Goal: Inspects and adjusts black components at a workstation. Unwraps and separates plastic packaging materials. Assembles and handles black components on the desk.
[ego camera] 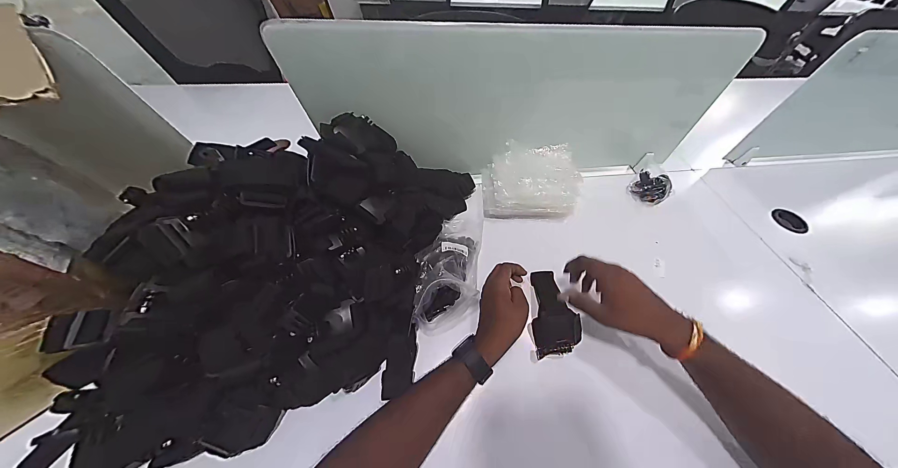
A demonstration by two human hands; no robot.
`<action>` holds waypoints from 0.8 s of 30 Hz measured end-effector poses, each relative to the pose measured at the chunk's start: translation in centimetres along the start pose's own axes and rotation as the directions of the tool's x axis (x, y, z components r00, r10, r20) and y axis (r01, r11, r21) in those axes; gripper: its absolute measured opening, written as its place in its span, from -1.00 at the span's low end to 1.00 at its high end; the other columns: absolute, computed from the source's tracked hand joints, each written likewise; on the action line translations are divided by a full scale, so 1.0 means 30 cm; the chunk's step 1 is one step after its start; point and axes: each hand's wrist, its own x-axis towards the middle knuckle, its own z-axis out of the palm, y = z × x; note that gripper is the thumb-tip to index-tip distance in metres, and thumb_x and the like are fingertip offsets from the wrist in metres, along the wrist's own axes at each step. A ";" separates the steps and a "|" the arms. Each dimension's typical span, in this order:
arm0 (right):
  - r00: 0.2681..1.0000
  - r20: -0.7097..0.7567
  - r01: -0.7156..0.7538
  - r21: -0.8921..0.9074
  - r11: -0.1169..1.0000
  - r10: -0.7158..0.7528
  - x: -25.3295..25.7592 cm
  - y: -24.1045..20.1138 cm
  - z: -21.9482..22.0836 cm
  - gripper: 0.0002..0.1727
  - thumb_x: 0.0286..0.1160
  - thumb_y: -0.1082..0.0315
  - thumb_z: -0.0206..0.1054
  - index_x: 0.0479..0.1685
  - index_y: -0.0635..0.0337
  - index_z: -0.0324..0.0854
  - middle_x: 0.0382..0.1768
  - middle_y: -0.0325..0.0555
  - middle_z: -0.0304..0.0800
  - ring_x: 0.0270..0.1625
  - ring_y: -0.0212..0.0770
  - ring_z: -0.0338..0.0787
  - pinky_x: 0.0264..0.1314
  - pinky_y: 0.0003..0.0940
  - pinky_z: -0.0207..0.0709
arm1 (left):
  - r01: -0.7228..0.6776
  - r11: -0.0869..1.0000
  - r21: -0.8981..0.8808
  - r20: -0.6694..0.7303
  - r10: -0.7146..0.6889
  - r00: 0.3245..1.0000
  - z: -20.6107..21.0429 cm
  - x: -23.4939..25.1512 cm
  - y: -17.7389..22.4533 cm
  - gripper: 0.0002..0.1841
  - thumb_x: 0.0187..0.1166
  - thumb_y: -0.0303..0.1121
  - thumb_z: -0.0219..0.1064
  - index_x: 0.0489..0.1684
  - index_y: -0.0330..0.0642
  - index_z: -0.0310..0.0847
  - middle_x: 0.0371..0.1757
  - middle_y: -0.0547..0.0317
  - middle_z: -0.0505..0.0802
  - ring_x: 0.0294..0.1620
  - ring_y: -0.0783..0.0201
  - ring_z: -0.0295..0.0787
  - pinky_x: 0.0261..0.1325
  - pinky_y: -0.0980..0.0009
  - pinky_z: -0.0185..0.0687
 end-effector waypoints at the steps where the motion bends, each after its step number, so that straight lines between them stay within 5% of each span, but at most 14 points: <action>1: 0.999 0.035 -0.010 0.030 1.000 0.009 -0.051 -0.003 0.035 -0.33 0.49 -0.30 0.32 0.23 0.13 0.63 -0.06 -0.02 0.78 -0.14 -0.05 0.79 -0.08 0.02 0.68 | 0.018 0.999 0.045 0.034 -0.020 0.999 -0.004 -0.002 0.010 -0.66 0.45 -0.55 0.08 0.09 -0.29 0.69 -0.01 0.01 0.79 -0.06 0.20 0.72 0.07 0.24 0.66; 3: 1.000 0.010 0.017 0.052 0.998 -0.018 -0.142 -0.008 0.083 -0.34 0.40 -0.32 0.41 0.12 0.09 0.63 -0.13 -0.10 0.73 -0.22 -0.15 0.73 -0.20 -0.11 0.66 | 0.058 0.988 0.145 0.119 -0.075 0.990 -0.017 -0.012 0.040 -0.68 0.41 -0.48 0.16 0.08 -0.25 0.70 -0.02 0.03 0.78 -0.11 0.18 0.70 0.01 0.22 0.66; 5: 0.986 -0.102 0.134 -0.006 0.991 -0.134 -0.202 -0.019 0.117 -0.37 0.33 -0.31 0.47 0.07 0.05 0.65 -0.09 -0.12 0.71 -0.11 -0.18 0.72 -0.10 -0.20 0.67 | 0.065 0.972 0.226 0.184 -0.108 0.977 -0.038 -0.017 0.074 -0.68 0.41 -0.43 0.20 0.09 -0.25 0.69 -0.01 0.00 0.77 -0.09 0.13 0.72 0.01 0.17 0.66; 8: 0.901 -0.145 0.371 -0.233 0.899 -0.409 -0.240 -0.060 0.183 -0.51 0.45 -0.24 0.39 0.09 -0.07 0.76 -0.07 -0.04 0.75 0.00 0.01 0.74 -0.08 -0.04 0.61 | -0.046 0.960 0.278 0.172 -0.003 0.985 -0.047 -0.027 0.092 -0.67 0.38 -0.43 0.23 0.08 -0.23 0.70 0.03 -0.03 0.76 0.00 0.07 0.71 0.08 0.14 0.65; 11: 0.860 0.032 0.476 -0.411 0.778 -0.510 -0.236 -0.108 0.229 -0.71 0.66 0.19 0.25 0.27 -0.22 0.71 0.04 -0.12 0.71 0.10 0.00 0.71 -0.12 -0.12 0.55 | -0.318 0.909 0.268 0.223 0.262 0.939 -0.039 -0.023 0.092 -0.55 0.33 -0.56 0.19 0.21 -0.12 0.74 0.39 0.04 0.74 0.47 -0.02 0.59 0.39 -0.09 0.54; 14: 0.853 0.147 0.506 -0.472 0.722 -0.501 -0.212 -0.121 0.213 -0.78 0.53 0.53 0.20 -0.20 -0.02 0.69 0.04 -0.13 0.66 0.14 -0.02 0.65 -0.08 -0.12 0.52 | -0.600 0.764 0.237 0.388 0.492 0.779 -0.033 -0.018 0.107 -0.41 0.37 -0.63 0.21 0.43 0.05 0.69 0.65 0.17 0.61 0.77 -0.13 0.29 0.57 -0.32 0.28; 17: 0.817 0.164 0.556 -0.480 0.678 -0.553 -0.197 -0.087 0.158 -0.76 0.50 0.54 0.22 -0.43 0.03 0.67 -0.01 -0.22 0.75 0.18 -0.06 0.68 0.04 -0.04 0.51 | -0.627 0.741 0.241 0.585 0.405 0.703 -0.034 -0.029 0.103 -0.32 0.46 -0.57 0.26 0.67 0.12 0.45 0.65 0.35 0.61 0.84 -0.02 0.18 0.70 -0.49 -0.12; 20: 0.847 0.090 0.495 -0.489 0.718 -0.523 -0.187 -0.016 0.111 -0.78 0.50 0.54 0.23 -0.39 0.04 0.69 -0.15 -0.23 0.77 0.08 -0.06 0.72 0.04 0.00 0.50 | -0.647 0.629 0.432 0.614 0.321 0.721 -0.026 -0.032 0.089 -0.45 0.56 -0.21 0.24 0.61 0.06 0.52 0.51 0.21 0.70 0.51 0.01 0.58 0.52 -0.31 0.25; 22: 0.911 0.005 0.369 -0.455 0.810 -0.412 -0.183 0.030 0.095 -0.79 0.45 0.54 0.25 -0.28 0.04 0.75 -0.14 -0.18 0.79 0.04 -0.02 0.73 0.03 0.03 0.48 | -0.597 0.618 0.511 0.576 0.269 0.772 -0.031 -0.030 0.105 -0.49 0.64 0.04 0.21 0.41 -0.06 0.68 0.19 0.06 0.84 0.11 0.01 0.79 0.23 -0.11 0.55; 24: 0.958 -0.078 0.233 -0.342 0.911 -0.274 -0.182 0.061 0.093 -0.79 0.36 0.45 0.21 -0.18 0.03 0.74 -0.11 -0.16 0.81 0.00 -0.02 0.76 -0.04 0.02 0.51 | -0.506 0.684 0.526 0.516 0.216 0.829 -0.033 -0.030 0.122 -0.48 0.70 0.11 0.16 0.15 -0.17 0.75 -0.12 0.02 0.88 -0.12 0.05 0.85 0.04 0.01 0.64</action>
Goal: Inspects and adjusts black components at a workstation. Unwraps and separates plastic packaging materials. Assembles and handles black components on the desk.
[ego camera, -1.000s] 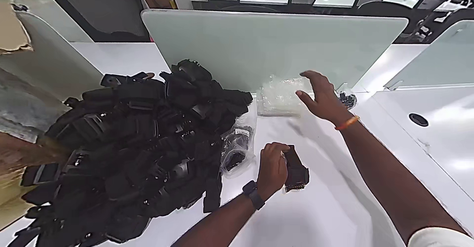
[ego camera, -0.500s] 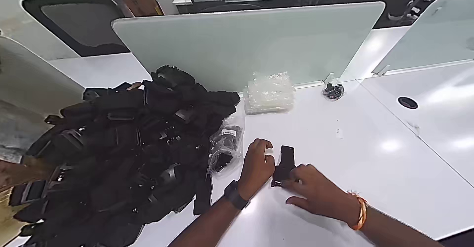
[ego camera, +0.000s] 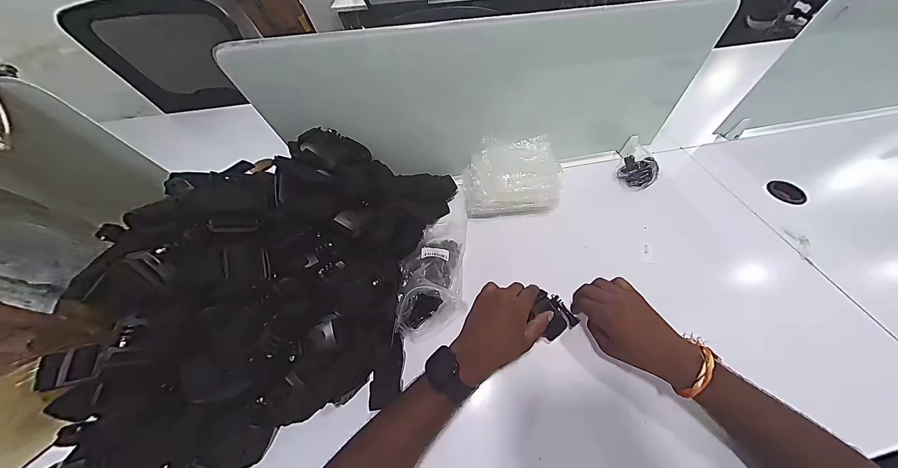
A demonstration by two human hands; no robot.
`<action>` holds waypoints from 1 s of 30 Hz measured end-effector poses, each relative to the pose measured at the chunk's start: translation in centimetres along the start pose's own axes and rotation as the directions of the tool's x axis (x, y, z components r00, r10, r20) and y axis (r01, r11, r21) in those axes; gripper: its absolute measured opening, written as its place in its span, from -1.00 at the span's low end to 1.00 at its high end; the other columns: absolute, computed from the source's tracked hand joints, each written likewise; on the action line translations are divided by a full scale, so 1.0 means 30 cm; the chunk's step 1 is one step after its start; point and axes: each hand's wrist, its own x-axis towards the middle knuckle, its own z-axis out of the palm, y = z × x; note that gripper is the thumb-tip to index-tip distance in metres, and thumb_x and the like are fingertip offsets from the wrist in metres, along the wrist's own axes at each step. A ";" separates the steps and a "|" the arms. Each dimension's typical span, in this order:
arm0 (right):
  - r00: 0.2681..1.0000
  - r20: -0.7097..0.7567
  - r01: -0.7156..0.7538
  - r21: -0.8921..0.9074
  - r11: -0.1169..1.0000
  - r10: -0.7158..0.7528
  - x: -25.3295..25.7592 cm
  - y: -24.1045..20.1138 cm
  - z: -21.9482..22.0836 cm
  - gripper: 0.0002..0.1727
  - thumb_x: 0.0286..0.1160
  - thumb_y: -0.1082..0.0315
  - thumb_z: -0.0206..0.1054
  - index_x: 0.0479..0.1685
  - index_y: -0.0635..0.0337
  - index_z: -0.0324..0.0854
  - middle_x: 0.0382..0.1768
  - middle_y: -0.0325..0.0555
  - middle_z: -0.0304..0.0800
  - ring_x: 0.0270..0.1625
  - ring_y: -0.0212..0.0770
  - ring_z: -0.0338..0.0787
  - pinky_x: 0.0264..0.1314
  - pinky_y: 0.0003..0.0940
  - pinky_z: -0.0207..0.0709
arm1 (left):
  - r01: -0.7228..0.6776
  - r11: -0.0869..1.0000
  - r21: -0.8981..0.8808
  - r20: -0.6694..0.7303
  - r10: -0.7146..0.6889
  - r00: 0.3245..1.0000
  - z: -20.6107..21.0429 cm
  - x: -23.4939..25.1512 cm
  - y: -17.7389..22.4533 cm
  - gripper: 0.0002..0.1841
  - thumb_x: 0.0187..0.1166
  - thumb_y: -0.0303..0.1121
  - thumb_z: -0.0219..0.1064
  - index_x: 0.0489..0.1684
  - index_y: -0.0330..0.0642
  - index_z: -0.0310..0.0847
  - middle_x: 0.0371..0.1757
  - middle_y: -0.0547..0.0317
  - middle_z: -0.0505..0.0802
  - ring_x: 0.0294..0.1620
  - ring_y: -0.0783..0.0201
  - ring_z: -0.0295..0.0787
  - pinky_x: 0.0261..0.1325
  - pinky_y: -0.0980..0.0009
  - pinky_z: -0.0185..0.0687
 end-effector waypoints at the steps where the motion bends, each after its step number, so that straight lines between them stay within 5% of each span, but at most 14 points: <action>1: 0.998 -0.003 -0.061 0.086 0.994 0.061 -0.004 0.002 0.004 -0.76 0.37 0.35 0.19 -0.10 0.03 0.74 -0.12 -0.16 0.82 -0.04 -0.04 0.78 -0.08 0.01 0.54 | 0.043 0.999 -0.017 -0.012 -0.043 0.999 -0.001 0.001 0.005 -0.48 0.70 0.11 0.15 0.06 -0.20 0.75 -0.20 0.01 0.89 -0.17 0.05 0.86 -0.01 0.03 0.65; 4: 0.973 0.147 -0.211 0.256 0.944 0.178 0.001 -0.009 0.007 -0.58 0.59 -0.04 0.24 0.15 0.06 0.69 -0.15 -0.16 0.82 -0.15 -0.11 0.79 -0.04 -0.01 0.62 | 0.127 0.990 -0.060 -0.038 -0.129 0.991 0.013 0.002 0.010 -0.51 0.65 0.06 0.22 0.13 -0.21 0.74 -0.13 -0.03 0.86 -0.10 0.01 0.83 0.00 0.03 0.65; 9: 0.992 0.102 -0.105 0.359 0.927 0.073 0.071 0.015 0.047 -0.75 0.69 0.24 0.19 0.05 0.14 0.73 -0.09 -0.06 0.82 -0.07 -0.13 0.82 0.07 -0.16 0.69 | 0.073 0.941 -0.332 0.025 -0.069 0.997 0.056 0.028 -0.032 -0.40 0.54 -0.10 0.31 0.58 -0.14 0.52 0.54 -0.01 0.63 0.47 -0.03 0.58 0.46 -0.02 0.53; 11: 1.000 0.010 0.001 0.473 0.881 -0.006 0.103 0.038 0.080 -0.77 0.71 0.27 0.22 0.06 0.14 0.74 -0.07 -0.06 0.78 -0.06 -0.24 0.77 0.09 -0.35 0.66 | 0.026 0.896 -0.442 -0.008 -0.033 0.999 0.082 0.030 -0.049 -0.59 0.58 -0.19 0.30 0.29 -0.23 0.71 0.30 -0.03 0.80 0.33 0.04 0.70 0.44 0.09 0.55; 14: 0.999 0.001 -0.031 0.632 0.774 0.040 0.130 0.057 0.120 -0.72 0.74 0.17 0.24 0.08 0.17 0.71 -0.10 -0.09 0.70 -0.15 -0.36 0.67 -0.02 -0.48 0.59 | 0.055 0.846 -0.530 -0.047 -0.094 0.994 0.089 0.028 -0.057 -0.75 0.63 -0.29 0.30 -0.06 -0.26 0.83 -0.04 0.02 0.90 0.03 0.22 0.83 0.25 0.27 0.70; 20: 0.997 -0.006 -0.054 0.627 0.777 0.074 0.126 0.073 0.146 -0.69 0.80 0.19 0.13 -0.04 0.14 0.75 -0.21 -0.18 0.77 -0.18 -0.42 0.72 -0.03 -0.48 0.61 | 0.123 0.798 -0.590 -0.073 -0.204 0.976 0.103 0.022 -0.062 -0.79 0.57 -0.25 0.41 -0.10 -0.17 0.88 -0.11 0.15 0.91 -0.09 0.38 0.83 0.10 0.37 0.74; 26: 0.968 -0.246 0.115 0.602 0.790 0.047 0.117 0.086 0.186 -0.72 0.77 0.21 0.20 -0.06 0.19 0.77 -0.18 -0.14 0.81 -0.06 -0.39 0.77 0.10 -0.49 0.66 | 0.029 0.784 -0.621 -0.191 -0.187 0.963 0.124 0.025 -0.059 -0.81 0.54 -0.29 0.47 -0.09 -0.18 0.89 -0.14 0.18 0.91 -0.12 0.43 0.83 0.06 0.45 0.76; 30: 0.904 -0.418 0.275 0.407 0.871 -0.090 0.113 0.086 0.179 -0.79 0.77 0.30 0.18 -0.05 0.17 0.72 -0.13 -0.07 0.82 -0.01 -0.23 0.77 0.15 -0.42 0.63 | -0.003 0.702 -0.712 -0.210 -0.209 0.955 0.123 0.023 -0.041 -0.83 0.51 -0.37 0.49 -0.10 -0.26 0.87 -0.17 0.13 0.92 -0.15 0.44 0.85 0.02 0.49 0.79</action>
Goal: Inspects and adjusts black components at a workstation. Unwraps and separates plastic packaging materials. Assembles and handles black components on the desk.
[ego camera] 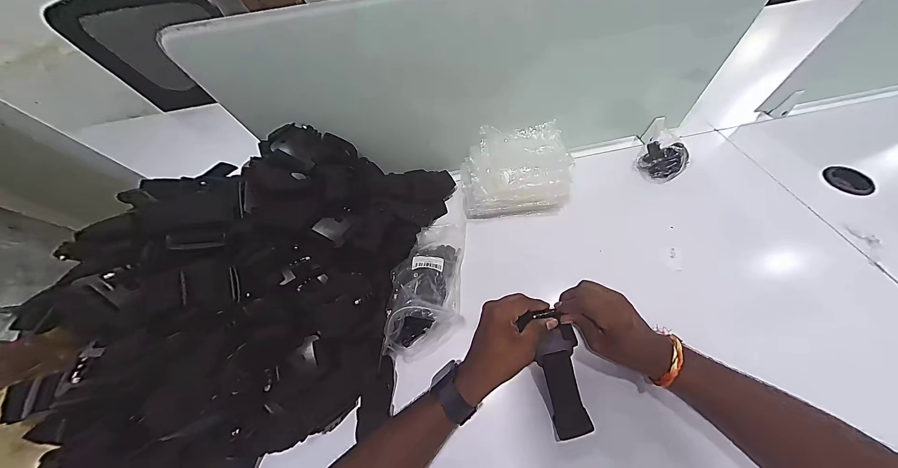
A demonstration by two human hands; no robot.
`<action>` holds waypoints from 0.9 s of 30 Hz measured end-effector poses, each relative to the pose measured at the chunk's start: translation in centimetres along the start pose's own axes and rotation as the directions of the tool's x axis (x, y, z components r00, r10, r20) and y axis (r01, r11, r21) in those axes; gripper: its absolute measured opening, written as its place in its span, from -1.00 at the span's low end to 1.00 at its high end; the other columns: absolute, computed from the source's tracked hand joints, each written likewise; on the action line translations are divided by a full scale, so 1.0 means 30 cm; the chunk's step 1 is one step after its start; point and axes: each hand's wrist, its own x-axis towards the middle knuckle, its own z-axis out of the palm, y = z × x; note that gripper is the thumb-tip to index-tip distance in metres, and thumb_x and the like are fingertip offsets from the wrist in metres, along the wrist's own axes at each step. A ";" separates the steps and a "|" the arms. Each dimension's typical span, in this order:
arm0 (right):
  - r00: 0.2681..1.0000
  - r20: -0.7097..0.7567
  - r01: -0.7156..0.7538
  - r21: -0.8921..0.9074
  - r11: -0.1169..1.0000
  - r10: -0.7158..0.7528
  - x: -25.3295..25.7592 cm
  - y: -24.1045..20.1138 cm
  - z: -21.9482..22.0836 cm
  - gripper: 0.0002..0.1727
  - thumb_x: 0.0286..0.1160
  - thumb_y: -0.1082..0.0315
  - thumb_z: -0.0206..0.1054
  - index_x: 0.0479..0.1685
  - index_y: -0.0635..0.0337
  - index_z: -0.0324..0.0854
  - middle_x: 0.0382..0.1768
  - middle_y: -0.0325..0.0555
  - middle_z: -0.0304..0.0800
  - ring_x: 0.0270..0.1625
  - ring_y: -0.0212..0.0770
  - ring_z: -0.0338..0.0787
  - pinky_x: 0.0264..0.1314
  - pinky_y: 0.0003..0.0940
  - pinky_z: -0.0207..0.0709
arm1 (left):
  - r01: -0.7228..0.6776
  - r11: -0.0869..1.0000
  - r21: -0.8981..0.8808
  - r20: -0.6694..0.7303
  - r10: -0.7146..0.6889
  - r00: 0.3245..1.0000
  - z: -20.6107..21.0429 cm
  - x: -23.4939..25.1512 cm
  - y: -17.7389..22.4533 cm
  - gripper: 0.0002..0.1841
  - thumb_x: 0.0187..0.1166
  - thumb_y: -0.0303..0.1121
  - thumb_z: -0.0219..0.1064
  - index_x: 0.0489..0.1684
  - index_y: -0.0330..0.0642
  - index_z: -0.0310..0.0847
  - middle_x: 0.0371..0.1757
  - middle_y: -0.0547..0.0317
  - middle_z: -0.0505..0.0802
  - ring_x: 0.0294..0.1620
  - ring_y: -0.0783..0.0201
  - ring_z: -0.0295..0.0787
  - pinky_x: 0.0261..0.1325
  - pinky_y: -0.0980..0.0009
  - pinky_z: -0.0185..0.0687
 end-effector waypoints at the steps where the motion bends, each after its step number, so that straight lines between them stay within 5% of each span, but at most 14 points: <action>1: 0.997 -0.016 0.079 -0.053 0.995 -0.080 -0.001 0.002 -0.004 -0.83 0.75 0.35 0.17 -0.04 0.14 0.68 -0.12 -0.06 0.80 -0.02 -0.20 0.76 0.13 -0.41 0.62 | 0.038 0.996 -0.078 0.007 -0.038 0.999 0.002 -0.003 0.010 -0.84 0.51 -0.40 0.49 -0.11 -0.29 0.86 -0.20 0.14 0.92 -0.21 0.46 0.84 -0.05 0.51 0.79; 3: 0.972 -0.031 0.226 -0.151 0.962 -0.233 -0.004 0.004 -0.017 -0.86 0.73 0.43 0.17 0.00 0.13 0.65 -0.06 -0.04 0.79 0.00 -0.14 0.76 0.16 -0.36 0.63 | 0.159 0.941 -0.300 0.075 -0.142 0.987 0.001 -0.004 0.031 -0.87 0.50 -0.49 0.47 -0.13 -0.35 0.82 -0.30 0.17 0.92 -0.35 0.51 0.81 -0.21 0.53 0.77; 5: 0.937 -0.027 0.335 -0.213 0.918 -0.348 0.004 -0.010 -0.039 -0.86 0.70 0.48 0.18 0.02 0.14 0.63 0.03 -0.02 0.78 0.02 -0.10 0.75 0.17 -0.33 0.61 | 0.271 0.811 -0.518 0.212 -0.185 0.960 -0.016 -0.001 0.031 -0.90 0.53 -0.55 0.42 -0.12 -0.38 0.79 -0.29 0.17 0.92 -0.31 0.47 0.84 -0.14 0.48 0.80; 8: 0.931 -0.036 0.353 -0.161 0.921 -0.363 0.018 -0.024 -0.049 -0.88 0.69 0.47 0.20 0.02 0.14 0.62 0.05 -0.01 0.77 0.05 -0.11 0.75 0.21 -0.34 0.62 | 0.398 0.639 -0.659 0.353 -0.204 0.913 -0.032 -0.001 0.021 -0.91 0.60 -0.49 0.36 -0.14 -0.31 0.78 -0.32 0.20 0.91 -0.32 0.44 0.83 -0.16 0.44 0.77; 10: 0.982 -0.038 0.183 0.009 0.983 -0.182 0.014 -0.026 -0.033 -0.88 0.76 0.30 0.20 0.02 0.12 0.57 -0.02 -0.07 0.76 0.05 -0.24 0.75 0.18 -0.45 0.63 | 0.329 0.726 -0.604 0.281 -0.193 0.940 -0.034 0.000 0.023 -0.91 0.57 -0.51 0.39 -0.15 -0.34 0.78 -0.33 0.19 0.91 -0.35 0.45 0.83 -0.20 0.46 0.77; 13: 0.995 0.015 -0.099 0.250 0.963 0.098 0.006 -0.007 -0.017 -0.60 0.77 0.06 0.19 0.15 0.25 0.62 -0.13 -0.11 0.70 -0.11 -0.41 0.67 -0.04 -0.53 0.60 | 0.053 0.976 -0.213 0.084 -0.036 0.996 -0.039 0.005 0.005 -0.84 0.48 -0.42 0.52 -0.12 -0.33 0.84 -0.23 0.15 0.90 -0.27 0.48 0.80 -0.11 0.53 0.76; 18: 0.942 0.177 -0.307 0.111 0.945 0.285 0.002 -0.005 -0.014 -0.51 0.85 0.02 0.01 -0.26 0.15 0.70 -0.44 -0.21 0.66 -0.38 -0.42 0.63 -0.28 -0.47 0.52 | -0.201 0.976 0.088 -0.007 0.202 0.979 -0.006 -0.009 -0.018 -0.80 0.53 -0.33 0.50 -0.12 -0.30 0.85 -0.12 0.06 0.91 -0.12 0.41 0.85 0.05 0.52 0.78; 22: 0.949 0.174 -0.295 0.197 0.935 0.262 0.000 0.003 -0.017 -0.55 0.81 0.04 0.11 -0.22 0.19 0.76 -0.43 -0.25 0.74 -0.39 -0.55 0.64 -0.28 -0.62 0.53 | -0.210 0.968 0.140 -0.016 0.214 0.977 -0.005 -0.008 -0.018 -0.79 0.56 -0.33 0.48 -0.08 -0.30 0.84 -0.10 0.06 0.92 -0.09 0.41 0.86 0.09 0.51 0.78; 27: 0.994 0.041 -0.110 0.181 0.977 0.104 -0.004 0.022 -0.007 -0.77 0.71 0.23 0.29 0.00 0.19 0.76 -0.17 -0.11 0.81 -0.10 -0.40 0.78 0.02 -0.53 0.68 | -0.102 0.994 0.047 -0.016 0.103 0.995 -0.003 -0.011 -0.014 -0.80 0.56 -0.33 0.47 -0.12 -0.31 0.85 -0.20 0.10 0.92 -0.22 0.46 0.84 -0.04 0.53 0.77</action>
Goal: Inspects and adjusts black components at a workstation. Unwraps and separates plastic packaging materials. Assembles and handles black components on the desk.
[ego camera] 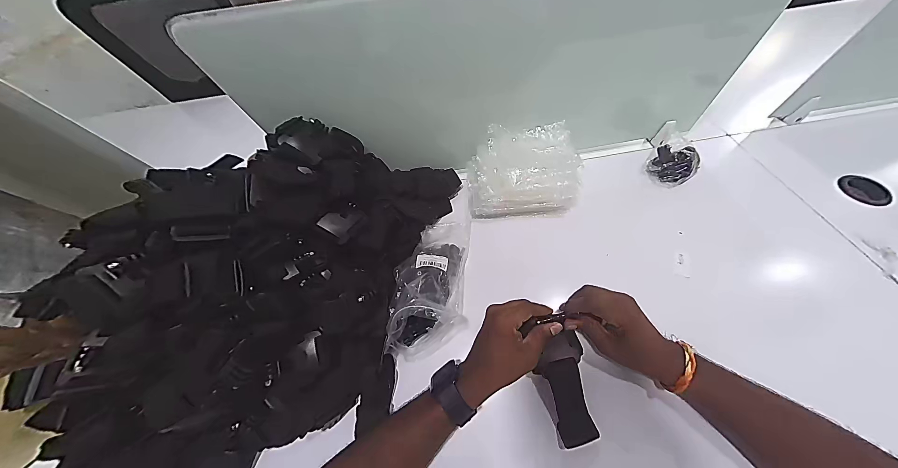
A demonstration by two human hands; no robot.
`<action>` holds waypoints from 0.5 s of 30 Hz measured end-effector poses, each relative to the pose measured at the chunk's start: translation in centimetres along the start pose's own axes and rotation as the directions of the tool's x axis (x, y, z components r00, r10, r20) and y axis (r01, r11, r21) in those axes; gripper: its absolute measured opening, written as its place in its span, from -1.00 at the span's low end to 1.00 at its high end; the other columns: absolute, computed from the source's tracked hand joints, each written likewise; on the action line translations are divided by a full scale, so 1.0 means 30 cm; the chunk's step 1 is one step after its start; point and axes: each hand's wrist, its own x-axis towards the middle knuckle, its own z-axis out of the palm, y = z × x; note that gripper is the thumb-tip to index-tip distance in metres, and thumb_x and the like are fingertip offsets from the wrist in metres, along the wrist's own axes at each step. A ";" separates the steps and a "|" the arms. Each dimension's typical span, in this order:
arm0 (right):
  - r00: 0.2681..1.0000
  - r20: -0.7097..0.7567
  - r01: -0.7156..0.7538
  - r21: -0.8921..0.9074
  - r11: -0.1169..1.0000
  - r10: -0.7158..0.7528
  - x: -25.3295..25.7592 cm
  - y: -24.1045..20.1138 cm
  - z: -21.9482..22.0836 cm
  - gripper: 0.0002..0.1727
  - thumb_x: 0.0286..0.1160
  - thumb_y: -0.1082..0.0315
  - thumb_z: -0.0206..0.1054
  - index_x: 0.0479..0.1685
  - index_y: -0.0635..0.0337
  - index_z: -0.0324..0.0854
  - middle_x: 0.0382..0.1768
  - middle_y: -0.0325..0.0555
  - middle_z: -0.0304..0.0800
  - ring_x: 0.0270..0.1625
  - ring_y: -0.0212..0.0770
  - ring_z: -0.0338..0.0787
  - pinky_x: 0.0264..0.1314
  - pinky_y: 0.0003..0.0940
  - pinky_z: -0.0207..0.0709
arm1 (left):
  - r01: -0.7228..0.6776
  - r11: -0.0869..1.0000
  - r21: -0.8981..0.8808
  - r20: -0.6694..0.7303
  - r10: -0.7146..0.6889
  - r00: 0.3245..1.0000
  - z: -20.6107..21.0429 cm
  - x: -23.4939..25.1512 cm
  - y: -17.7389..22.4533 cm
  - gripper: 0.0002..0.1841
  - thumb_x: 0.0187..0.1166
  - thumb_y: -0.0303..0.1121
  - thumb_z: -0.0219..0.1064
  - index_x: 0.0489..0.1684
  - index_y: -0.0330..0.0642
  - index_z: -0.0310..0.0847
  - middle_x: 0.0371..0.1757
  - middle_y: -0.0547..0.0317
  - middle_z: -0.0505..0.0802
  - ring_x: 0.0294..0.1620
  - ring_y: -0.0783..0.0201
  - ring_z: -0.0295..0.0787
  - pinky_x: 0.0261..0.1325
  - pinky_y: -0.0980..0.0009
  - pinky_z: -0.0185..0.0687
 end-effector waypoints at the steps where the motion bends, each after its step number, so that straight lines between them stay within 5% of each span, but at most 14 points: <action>1: 1.000 0.007 0.005 0.040 0.999 -0.005 0.003 0.000 -0.001 -0.80 0.70 0.27 0.31 0.01 0.19 0.73 -0.10 -0.10 0.79 -0.04 -0.39 0.77 0.06 -0.52 0.69 | 0.013 1.000 -0.021 0.009 -0.013 1.000 -0.001 0.002 -0.002 -0.81 0.55 -0.33 0.48 -0.12 -0.30 0.85 -0.21 0.10 0.92 -0.22 0.46 0.83 -0.05 0.53 0.77; 5: 0.990 0.092 -0.109 0.047 0.993 0.105 -0.003 0.000 -0.001 -0.51 0.67 -0.01 0.32 0.30 0.22 0.67 -0.16 -0.14 0.72 -0.20 -0.42 0.63 -0.15 -0.54 0.55 | 0.014 1.000 0.000 0.011 -0.014 1.000 -0.008 0.007 -0.009 -0.81 0.53 -0.33 0.49 -0.12 -0.29 0.85 -0.18 0.10 0.92 -0.20 0.45 0.83 -0.01 0.53 0.76; 7: 0.989 0.092 -0.111 -0.075 0.991 0.118 -0.010 -0.005 -0.001 -0.53 0.79 -0.03 0.13 0.20 0.16 0.74 -0.26 -0.12 0.77 -0.21 -0.34 0.71 -0.08 -0.43 0.62 | 0.012 1.000 0.011 0.014 -0.012 1.000 -0.008 0.005 -0.012 -0.81 0.54 -0.33 0.49 -0.11 -0.29 0.86 -0.15 0.09 0.92 -0.15 0.43 0.85 0.04 0.51 0.77; 10: 0.997 0.077 -0.009 -0.186 0.982 0.024 -0.006 -0.016 0.002 -0.67 0.82 0.14 0.13 -0.01 0.15 0.75 -0.21 -0.10 0.80 -0.05 -0.26 0.78 0.13 -0.40 0.64 | 0.000 1.000 0.018 0.033 0.000 0.999 -0.005 0.004 -0.014 -0.81 0.54 -0.33 0.48 -0.11 -0.29 0.85 -0.14 0.08 0.92 -0.12 0.41 0.85 0.06 0.49 0.77; 12: 0.998 0.059 0.032 -0.097 0.995 -0.026 0.001 -0.017 0.002 -0.80 0.74 0.23 0.24 -0.03 0.17 0.67 -0.07 -0.09 0.76 0.14 -0.26 0.72 0.31 -0.41 0.59 | -0.011 1.000 0.015 0.030 0.010 0.999 -0.004 0.003 -0.015 -0.81 0.54 -0.33 0.48 -0.12 -0.28 0.85 -0.15 0.08 0.91 -0.14 0.41 0.84 0.04 0.49 0.77; 15: 0.997 0.066 -0.047 -0.009 0.999 0.047 0.003 -0.023 -0.001 -0.60 0.63 0.10 0.35 0.22 0.22 0.61 0.08 -0.04 0.70 0.23 -0.25 0.66 0.34 -0.38 0.56 | -0.021 0.999 0.031 0.012 0.021 1.000 -0.004 0.005 -0.022 -0.81 0.55 -0.33 0.48 -0.12 -0.29 0.84 -0.13 0.08 0.92 -0.12 0.41 0.85 0.06 0.50 0.77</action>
